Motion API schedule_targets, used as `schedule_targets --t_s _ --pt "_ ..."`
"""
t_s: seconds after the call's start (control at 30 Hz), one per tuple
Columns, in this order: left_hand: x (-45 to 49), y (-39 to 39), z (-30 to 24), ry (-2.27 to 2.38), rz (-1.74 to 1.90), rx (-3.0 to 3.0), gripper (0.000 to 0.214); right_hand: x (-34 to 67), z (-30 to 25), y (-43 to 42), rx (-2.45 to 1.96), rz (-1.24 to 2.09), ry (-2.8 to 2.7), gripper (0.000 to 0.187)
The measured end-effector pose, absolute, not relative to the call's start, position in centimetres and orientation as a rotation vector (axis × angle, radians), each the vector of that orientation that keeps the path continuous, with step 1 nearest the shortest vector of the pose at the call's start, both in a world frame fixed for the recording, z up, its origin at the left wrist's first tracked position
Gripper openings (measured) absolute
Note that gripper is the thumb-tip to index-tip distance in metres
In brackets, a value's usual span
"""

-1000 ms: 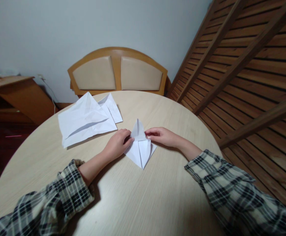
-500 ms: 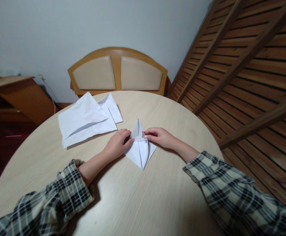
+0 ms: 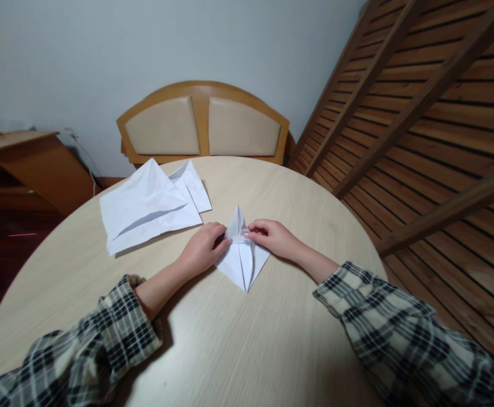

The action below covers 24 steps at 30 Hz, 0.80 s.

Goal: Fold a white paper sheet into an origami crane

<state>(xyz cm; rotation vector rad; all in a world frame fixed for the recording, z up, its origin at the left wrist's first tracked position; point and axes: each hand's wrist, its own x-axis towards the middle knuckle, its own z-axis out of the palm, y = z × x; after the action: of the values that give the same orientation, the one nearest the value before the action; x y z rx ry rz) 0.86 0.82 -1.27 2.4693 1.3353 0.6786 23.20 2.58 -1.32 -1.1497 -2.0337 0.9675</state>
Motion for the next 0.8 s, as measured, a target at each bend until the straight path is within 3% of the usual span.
schedule_targets --t_s 0.5,0.8 --pt "0.92 0.79 -1.16 1.340 0.687 2.459 0.020 22.43 -0.84 2.11 -1.233 0.824 -2.006 0.019" --pt "0.86 0.86 -1.21 1.324 0.664 2.471 0.013 22.99 -0.90 2.52 -1.092 1.051 -1.976 0.018"
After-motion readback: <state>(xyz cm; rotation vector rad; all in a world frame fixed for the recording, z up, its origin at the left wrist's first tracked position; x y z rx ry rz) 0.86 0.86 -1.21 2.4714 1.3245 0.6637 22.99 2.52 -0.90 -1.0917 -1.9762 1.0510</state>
